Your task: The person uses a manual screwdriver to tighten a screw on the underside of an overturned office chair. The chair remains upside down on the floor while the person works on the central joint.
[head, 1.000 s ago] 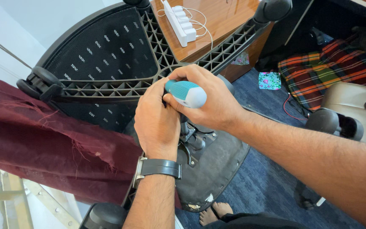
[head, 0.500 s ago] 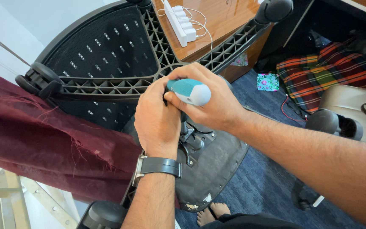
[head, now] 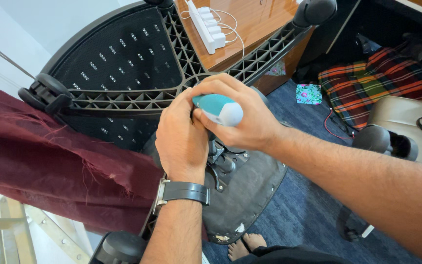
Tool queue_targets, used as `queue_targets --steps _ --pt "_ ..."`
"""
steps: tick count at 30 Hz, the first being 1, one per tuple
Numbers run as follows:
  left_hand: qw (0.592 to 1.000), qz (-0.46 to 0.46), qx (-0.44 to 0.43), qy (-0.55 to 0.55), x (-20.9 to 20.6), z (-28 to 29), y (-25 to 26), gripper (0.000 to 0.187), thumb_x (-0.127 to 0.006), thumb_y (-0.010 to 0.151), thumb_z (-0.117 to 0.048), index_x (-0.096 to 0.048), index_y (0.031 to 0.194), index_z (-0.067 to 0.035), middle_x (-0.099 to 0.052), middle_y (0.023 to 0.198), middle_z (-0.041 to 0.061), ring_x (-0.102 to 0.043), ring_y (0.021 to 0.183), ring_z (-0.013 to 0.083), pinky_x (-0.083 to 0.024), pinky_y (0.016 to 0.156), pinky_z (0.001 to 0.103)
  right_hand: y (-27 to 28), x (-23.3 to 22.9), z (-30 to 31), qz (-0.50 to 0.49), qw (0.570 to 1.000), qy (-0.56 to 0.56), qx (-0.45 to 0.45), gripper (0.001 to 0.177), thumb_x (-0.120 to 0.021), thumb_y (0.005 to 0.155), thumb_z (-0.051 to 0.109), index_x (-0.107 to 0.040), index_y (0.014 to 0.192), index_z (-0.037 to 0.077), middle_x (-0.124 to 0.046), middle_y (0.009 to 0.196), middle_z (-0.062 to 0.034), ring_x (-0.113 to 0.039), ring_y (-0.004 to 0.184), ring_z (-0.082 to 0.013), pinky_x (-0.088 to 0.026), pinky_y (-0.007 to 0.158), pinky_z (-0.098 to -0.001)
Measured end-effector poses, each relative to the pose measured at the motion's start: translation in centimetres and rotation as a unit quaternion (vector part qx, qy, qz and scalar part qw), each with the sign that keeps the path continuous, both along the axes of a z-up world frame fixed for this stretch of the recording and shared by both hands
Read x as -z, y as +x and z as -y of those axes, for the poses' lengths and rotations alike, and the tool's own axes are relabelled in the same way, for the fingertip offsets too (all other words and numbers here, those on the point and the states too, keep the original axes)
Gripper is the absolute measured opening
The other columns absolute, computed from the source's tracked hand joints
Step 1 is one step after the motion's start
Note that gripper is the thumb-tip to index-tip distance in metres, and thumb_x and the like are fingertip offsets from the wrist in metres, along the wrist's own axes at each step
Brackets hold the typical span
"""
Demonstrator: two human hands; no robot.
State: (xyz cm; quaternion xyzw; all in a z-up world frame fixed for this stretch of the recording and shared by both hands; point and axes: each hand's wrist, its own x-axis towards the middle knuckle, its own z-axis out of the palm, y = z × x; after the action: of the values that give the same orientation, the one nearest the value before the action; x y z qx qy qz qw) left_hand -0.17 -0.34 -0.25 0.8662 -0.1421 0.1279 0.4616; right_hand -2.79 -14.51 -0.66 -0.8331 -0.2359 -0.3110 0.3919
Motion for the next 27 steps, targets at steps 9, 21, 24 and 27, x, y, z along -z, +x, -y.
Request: queue_targets --steps 9,21,24,27 --pt "0.999 0.053 0.005 0.003 0.35 -0.26 0.21 0.035 -0.058 0.090 -0.011 -0.072 0.121 -0.016 -0.073 0.122 0.008 -0.067 0.114 0.0332 -0.054 0.089 0.042 0.58 0.59 -0.21 -0.037 0.998 -0.002 0.052 0.041 -0.082 0.095 0.030 -0.061 0.120 0.007 -0.070 0.115 -0.0091 -0.072 0.106 -0.0241 -0.058 0.090 -0.0359" --pt "0.999 0.035 0.008 -0.006 -0.23 -0.28 -0.07 0.031 -0.058 0.090 -0.012 -0.073 0.117 -0.017 -0.074 0.119 0.007 -0.068 0.110 0.0320 -0.055 0.086 0.041 0.49 0.32 -0.37 -0.046 0.998 -0.002 0.046 0.039 -0.080 0.096 0.030 -0.060 0.121 0.007 -0.069 0.115 -0.0088 -0.072 0.105 -0.0229 -0.059 0.088 -0.0352" --pt "1.000 0.030 0.006 -0.004 -0.37 -0.27 -0.05 0.032 -0.058 0.090 -0.011 -0.074 0.117 -0.017 -0.074 0.118 0.007 -0.068 0.110 0.0328 -0.055 0.085 0.041 0.45 0.34 -0.40 -0.045 0.998 -0.004 0.047 0.039 -0.080 0.096 0.030 -0.061 0.121 0.007 -0.069 0.115 -0.0088 -0.072 0.105 -0.0228 -0.059 0.088 -0.0353" --pt "1.000 -0.022 -0.003 0.008 -0.23 -0.26 0.07 0.029 -0.059 0.091 -0.015 -0.074 0.115 -0.017 -0.075 0.114 0.007 -0.068 0.108 0.0325 -0.054 0.083 0.042 0.32 0.39 -0.36 -0.021 0.999 -0.004 0.039 0.045 -0.078 0.098 0.029 -0.058 0.131 0.005 -0.068 0.118 -0.0098 -0.071 0.109 -0.0239 -0.058 0.091 -0.0355"
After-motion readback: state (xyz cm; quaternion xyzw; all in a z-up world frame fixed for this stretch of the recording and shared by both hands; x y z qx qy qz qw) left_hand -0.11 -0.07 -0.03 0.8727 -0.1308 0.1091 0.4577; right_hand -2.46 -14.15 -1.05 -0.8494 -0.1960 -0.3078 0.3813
